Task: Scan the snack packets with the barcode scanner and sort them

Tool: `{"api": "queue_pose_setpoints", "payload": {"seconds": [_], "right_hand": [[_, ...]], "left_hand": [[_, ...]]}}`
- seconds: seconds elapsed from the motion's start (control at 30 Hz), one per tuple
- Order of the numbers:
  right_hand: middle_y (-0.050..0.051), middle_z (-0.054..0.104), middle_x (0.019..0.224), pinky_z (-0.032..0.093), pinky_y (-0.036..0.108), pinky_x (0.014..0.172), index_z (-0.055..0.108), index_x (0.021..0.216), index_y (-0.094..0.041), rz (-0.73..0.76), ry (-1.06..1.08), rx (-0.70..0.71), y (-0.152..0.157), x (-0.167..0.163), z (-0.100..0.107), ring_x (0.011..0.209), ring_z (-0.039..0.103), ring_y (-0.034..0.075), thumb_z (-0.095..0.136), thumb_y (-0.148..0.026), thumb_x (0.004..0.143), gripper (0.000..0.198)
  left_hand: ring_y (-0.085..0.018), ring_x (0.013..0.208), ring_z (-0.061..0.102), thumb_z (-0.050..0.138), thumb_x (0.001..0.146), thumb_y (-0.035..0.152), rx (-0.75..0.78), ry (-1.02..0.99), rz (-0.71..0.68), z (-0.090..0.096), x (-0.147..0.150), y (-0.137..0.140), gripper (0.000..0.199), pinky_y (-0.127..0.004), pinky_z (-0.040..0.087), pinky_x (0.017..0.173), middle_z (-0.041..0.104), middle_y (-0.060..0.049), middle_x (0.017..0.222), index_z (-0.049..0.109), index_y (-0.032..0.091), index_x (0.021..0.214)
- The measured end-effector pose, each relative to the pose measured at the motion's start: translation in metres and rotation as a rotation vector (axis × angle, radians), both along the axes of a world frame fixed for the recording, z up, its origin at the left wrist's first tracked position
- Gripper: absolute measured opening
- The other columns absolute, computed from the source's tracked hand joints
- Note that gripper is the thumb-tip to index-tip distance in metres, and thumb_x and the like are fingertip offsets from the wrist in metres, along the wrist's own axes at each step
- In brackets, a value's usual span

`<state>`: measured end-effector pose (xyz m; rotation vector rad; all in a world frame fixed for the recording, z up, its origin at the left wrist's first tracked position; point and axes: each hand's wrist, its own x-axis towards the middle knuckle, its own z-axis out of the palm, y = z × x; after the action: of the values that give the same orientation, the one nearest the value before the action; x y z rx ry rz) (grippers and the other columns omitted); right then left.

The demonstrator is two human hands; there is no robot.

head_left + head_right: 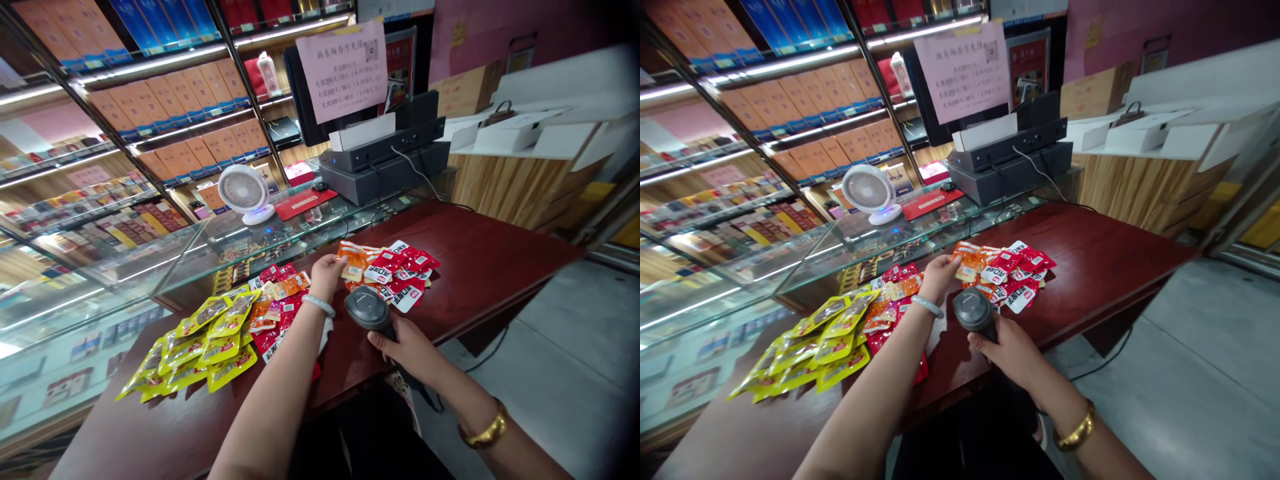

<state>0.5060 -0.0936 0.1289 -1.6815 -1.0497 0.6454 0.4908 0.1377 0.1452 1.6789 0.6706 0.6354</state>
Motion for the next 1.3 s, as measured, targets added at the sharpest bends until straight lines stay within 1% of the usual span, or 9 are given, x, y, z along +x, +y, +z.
{"api": "queue_pose_setpoints", "payload": {"seconds": [0.13,0.23,0.33,0.4,0.6,0.77,0.9,1.07,1.3], "right_hand": [[0.001,0.066,0.060,0.050,0.032,0.060,0.063,0.104,-0.017,-0.014,0.000,-0.031,-0.001,0.002,-0.003,0.057,0.065,0.022,0.059,-0.056,0.089,0.042],[0.003,0.068,0.065,0.051,0.033,0.061,0.063,0.103,-0.016,-0.016,-0.005,-0.043,-0.004,0.002,-0.004,0.059,0.067,0.023,0.058,-0.057,0.089,0.044],[0.004,0.070,0.069,0.051,0.034,0.061,0.063,0.107,-0.015,-0.014,-0.007,-0.043,-0.007,0.002,-0.005,0.058,0.066,0.023,0.060,-0.056,0.088,0.045],[0.004,0.069,0.067,0.051,0.033,0.060,0.064,0.107,-0.015,-0.005,-0.006,-0.045,-0.008,0.001,-0.004,0.057,0.066,0.023,0.060,-0.055,0.088,0.044],[0.003,0.068,0.062,0.049,0.031,0.058,0.066,0.104,-0.016,0.021,-0.008,-0.013,-0.004,-0.005,0.002,0.055,0.064,0.022,0.060,-0.052,0.089,0.040],[0.003,0.068,0.061,0.049,0.031,0.058,0.067,0.105,-0.015,0.012,-0.018,-0.006,-0.002,-0.009,0.002,0.056,0.065,0.022,0.063,-0.048,0.087,0.038],[0.003,0.069,0.062,0.049,0.031,0.061,0.068,0.104,-0.016,0.022,-0.027,0.011,0.000,-0.014,0.007,0.060,0.066,0.023,0.064,-0.045,0.087,0.034],[0.007,0.074,0.079,0.051,0.033,0.067,0.068,0.107,-0.016,0.036,-0.051,0.052,0.008,-0.018,0.016,0.073,0.068,0.025,0.067,-0.045,0.086,0.036],[0.004,0.073,0.075,0.051,0.032,0.069,0.068,0.108,-0.018,0.025,-0.072,0.059,0.009,-0.010,0.017,0.076,0.070,0.025,0.064,-0.045,0.089,0.033]], "left_hand": [[-0.019,0.086,0.068,0.072,0.075,0.053,0.011,-0.031,-0.203,0.003,0.027,-0.012,0.048,-0.030,0.051,0.082,0.075,-0.009,0.095,0.074,0.013,0.102],[-0.025,0.100,0.067,0.070,0.079,0.048,0.350,0.222,-0.134,0.008,0.010,0.004,0.042,-0.034,0.048,0.092,0.075,-0.009,0.107,0.074,0.019,0.110],[-0.030,0.114,0.062,0.057,0.089,0.040,0.797,0.667,0.016,0.015,-0.033,0.038,0.035,-0.041,0.044,0.099,0.070,-0.012,0.122,0.072,0.023,0.116],[-0.033,0.122,0.057,0.052,0.091,0.038,0.960,1.006,0.078,0.021,-0.064,0.062,0.036,-0.045,0.041,0.102,0.067,-0.016,0.126,0.071,0.020,0.115],[-0.035,0.107,0.064,0.063,0.081,0.045,0.934,1.201,0.051,0.032,-0.112,0.098,0.028,-0.050,0.041,0.098,0.075,-0.017,0.102,0.077,0.023,0.091],[-0.035,0.109,0.063,0.068,0.076,0.043,1.042,1.120,0.134,0.041,-0.119,0.097,0.028,-0.045,0.042,0.094,0.075,-0.013,0.104,0.077,0.028,0.098],[-0.027,0.088,0.068,0.066,0.077,0.046,0.843,0.960,0.228,0.044,-0.119,0.093,0.024,-0.035,0.046,0.079,0.075,-0.008,0.084,0.076,0.025,0.085],[-0.015,0.060,0.059,0.066,0.072,0.057,0.413,0.420,0.164,0.034,-0.103,0.074,0.040,-0.025,0.042,0.060,0.067,-0.001,0.065,0.068,0.017,0.075],[-0.011,0.055,0.054,0.073,0.065,0.060,0.258,0.182,0.063,0.029,-0.072,0.035,0.046,-0.023,0.040,0.053,0.064,-0.001,0.061,0.068,0.014,0.070]]}}
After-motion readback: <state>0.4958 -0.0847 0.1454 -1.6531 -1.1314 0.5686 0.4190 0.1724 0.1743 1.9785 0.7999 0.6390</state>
